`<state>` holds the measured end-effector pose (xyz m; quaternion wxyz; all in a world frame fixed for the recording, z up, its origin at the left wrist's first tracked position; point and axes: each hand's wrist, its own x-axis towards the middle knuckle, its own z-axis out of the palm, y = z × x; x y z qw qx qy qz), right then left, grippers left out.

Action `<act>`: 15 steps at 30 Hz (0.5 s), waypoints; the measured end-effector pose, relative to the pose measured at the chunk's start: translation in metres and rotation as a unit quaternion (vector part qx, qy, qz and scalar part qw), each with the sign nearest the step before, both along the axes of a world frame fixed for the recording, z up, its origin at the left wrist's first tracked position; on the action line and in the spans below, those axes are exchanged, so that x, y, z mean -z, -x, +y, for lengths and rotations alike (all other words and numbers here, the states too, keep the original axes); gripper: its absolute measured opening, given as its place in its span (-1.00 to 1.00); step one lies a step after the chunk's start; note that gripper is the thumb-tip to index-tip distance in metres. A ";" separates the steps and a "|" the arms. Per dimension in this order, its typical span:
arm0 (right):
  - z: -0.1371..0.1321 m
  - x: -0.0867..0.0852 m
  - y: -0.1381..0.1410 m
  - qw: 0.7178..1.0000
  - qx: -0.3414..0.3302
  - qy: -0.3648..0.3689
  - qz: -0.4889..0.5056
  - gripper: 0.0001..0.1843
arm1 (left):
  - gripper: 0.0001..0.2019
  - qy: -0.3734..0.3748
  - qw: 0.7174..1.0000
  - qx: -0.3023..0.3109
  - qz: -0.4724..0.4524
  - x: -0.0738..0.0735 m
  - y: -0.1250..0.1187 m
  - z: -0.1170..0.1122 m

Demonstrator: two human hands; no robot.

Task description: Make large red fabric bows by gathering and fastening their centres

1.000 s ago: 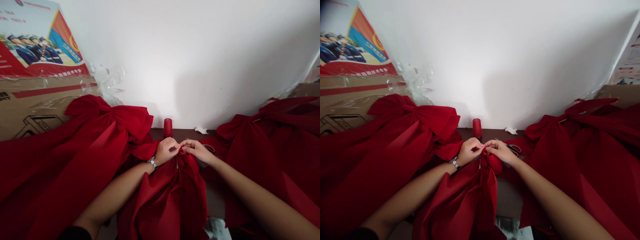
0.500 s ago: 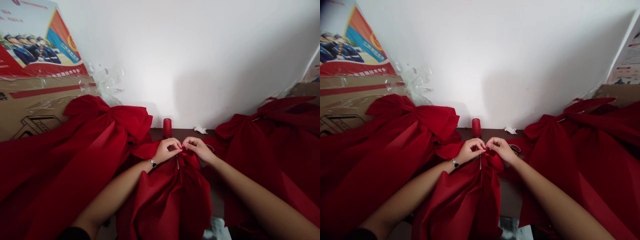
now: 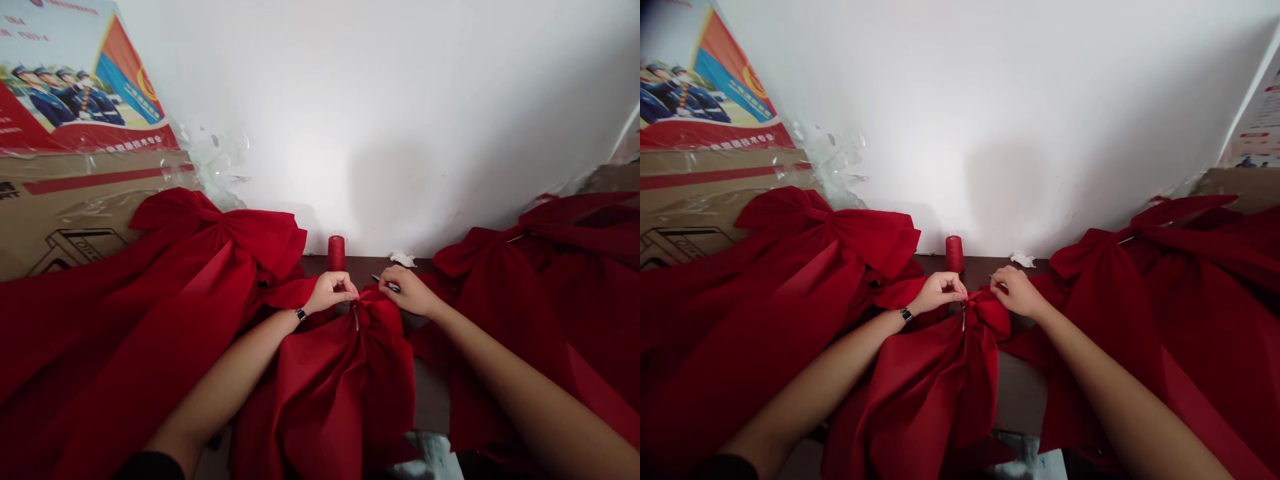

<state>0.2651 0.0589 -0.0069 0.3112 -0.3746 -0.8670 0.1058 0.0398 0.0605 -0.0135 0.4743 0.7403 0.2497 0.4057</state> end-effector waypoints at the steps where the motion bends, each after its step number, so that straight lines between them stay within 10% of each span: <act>1: 0.001 0.001 -0.001 1.000 0.018 -0.011 -0.022 -0.87 | -0.64 -0.003 1.000 -0.002 0.008 -0.001 0.001 0.001; 15: -0.014 -0.007 0.010 0.993 -0.026 0.065 0.098 -0.91 | -0.70 -0.023 0.999 -0.026 -0.008 0.003 -0.004 -0.006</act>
